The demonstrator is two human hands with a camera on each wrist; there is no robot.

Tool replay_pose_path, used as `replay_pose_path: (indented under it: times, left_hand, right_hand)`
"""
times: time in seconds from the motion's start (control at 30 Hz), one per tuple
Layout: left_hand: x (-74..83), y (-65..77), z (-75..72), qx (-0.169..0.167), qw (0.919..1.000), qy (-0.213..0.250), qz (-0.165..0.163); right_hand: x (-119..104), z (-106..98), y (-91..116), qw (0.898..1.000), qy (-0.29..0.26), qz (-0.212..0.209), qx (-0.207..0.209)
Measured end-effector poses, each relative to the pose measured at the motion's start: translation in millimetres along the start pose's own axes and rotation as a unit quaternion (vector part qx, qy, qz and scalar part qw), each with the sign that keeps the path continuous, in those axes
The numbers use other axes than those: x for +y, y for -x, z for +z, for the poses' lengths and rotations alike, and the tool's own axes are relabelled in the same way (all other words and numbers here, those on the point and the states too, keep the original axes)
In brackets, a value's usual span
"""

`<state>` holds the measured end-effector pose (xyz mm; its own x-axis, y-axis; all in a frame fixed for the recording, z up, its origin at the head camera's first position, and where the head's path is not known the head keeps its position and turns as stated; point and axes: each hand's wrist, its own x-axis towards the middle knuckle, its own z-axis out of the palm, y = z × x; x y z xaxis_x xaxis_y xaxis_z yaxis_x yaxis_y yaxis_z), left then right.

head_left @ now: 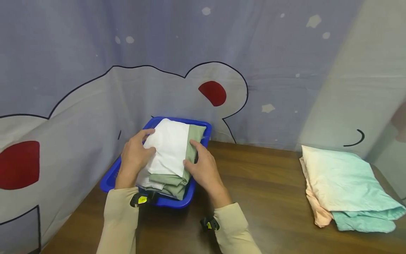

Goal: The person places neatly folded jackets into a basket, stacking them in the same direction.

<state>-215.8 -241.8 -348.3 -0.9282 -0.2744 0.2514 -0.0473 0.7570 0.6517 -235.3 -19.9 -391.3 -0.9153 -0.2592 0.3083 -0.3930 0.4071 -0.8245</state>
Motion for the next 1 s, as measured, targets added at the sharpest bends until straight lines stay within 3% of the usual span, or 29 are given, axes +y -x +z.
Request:
replay_pose_path:
  times: [0.47, 0.83, 1.0]
  left_hand:
    - [-7.3, -4.8, 9.5, -0.049, 0.9987, 0.015, -0.002]
    - [-10.0, -5.1, 6.5, -0.053, 0.9979, 0.038, -0.007]
    - [-13.0, -4.7, 6.9, -0.085, 0.9955, 0.037, -0.02]
  right_hand:
    - [-3.1, 1.3, 0.6, 0.993, 0.116, -0.003, -0.004]
    - [-6.5, 3.5, 1.6, 0.985, 0.169, 0.002, -0.025]
    - [-8.1, 5.8, 2.7, 0.983, 0.183, -0.014, -0.026]
